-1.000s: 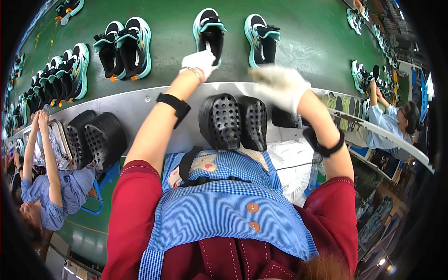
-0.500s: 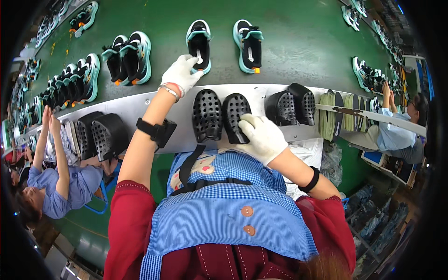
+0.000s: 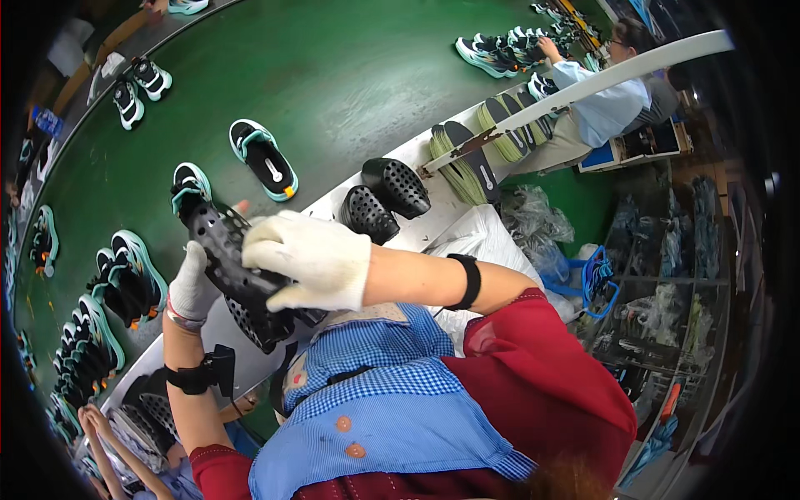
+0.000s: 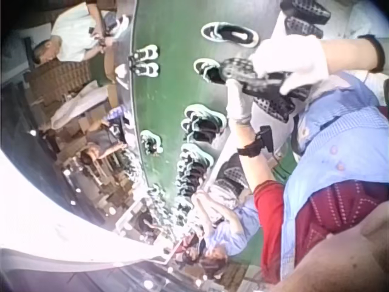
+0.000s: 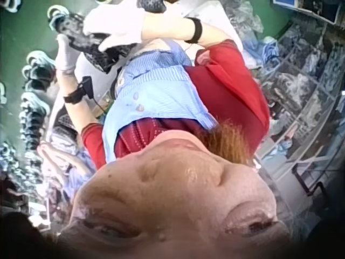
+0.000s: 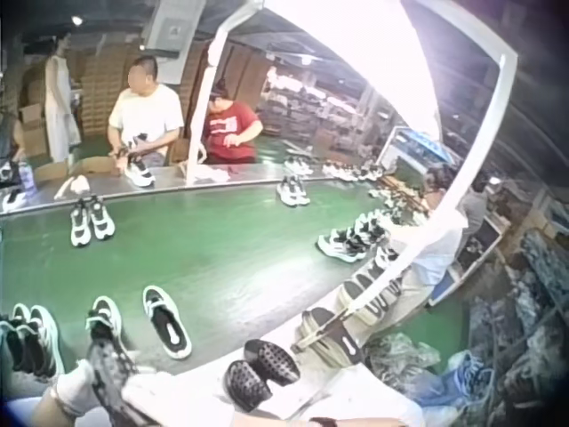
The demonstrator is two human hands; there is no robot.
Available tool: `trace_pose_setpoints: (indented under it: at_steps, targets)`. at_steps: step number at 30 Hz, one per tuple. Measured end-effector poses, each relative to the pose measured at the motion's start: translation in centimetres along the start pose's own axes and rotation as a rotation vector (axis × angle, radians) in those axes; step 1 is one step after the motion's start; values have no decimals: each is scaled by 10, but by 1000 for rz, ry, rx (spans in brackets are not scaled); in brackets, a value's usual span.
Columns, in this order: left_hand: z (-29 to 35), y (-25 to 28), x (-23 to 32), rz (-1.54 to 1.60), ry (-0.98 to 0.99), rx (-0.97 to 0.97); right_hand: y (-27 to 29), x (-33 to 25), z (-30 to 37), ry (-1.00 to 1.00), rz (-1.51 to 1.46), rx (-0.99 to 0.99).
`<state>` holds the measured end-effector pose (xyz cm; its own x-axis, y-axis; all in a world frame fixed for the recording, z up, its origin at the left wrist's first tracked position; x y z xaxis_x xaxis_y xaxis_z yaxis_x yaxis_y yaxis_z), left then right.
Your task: Inspecting shoe components and placing finished shoes onto a conveyor belt in a factory setting.
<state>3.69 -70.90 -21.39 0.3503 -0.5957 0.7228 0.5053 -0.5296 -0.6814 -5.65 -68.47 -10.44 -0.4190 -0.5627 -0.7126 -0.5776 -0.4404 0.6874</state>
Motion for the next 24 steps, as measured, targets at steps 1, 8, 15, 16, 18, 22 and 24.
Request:
trace_pose_setpoints:
  at_steps: [1,8,15,16,18,22,24]
  targets:
    - [-5,-5,3,88,-47,-22,3,4,-7,13,-22,30]
    - [-14,62,11,-89,-84,251,-12,71,-26,-603,-130,-170]
    - [-31,95,12,12,-157,259,-28,100,-47,-785,92,-236]
    - [-32,95,10,33,-167,276,-27,102,-49,-792,128,-231]
    - [-43,78,2,53,-3,173,-36,125,-43,-814,108,-319]
    - [-54,98,0,-1173,308,225,-32,159,-18,-974,169,-351]
    - [-64,102,-20,-1122,228,122,-38,179,-15,-1029,82,-458]
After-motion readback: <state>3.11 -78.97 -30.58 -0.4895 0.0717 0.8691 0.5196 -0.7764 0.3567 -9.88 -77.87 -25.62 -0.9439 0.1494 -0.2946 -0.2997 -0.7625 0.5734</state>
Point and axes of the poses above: each hand's wrist, its own z-axis away from the middle knuckle, its own y-axis out of the back of the hand, x = y × z, the point moved 10 cm from there along -z, towards the middle knuckle, and after that the axes turned 10 degrees about -x, right-handed, at the moved point
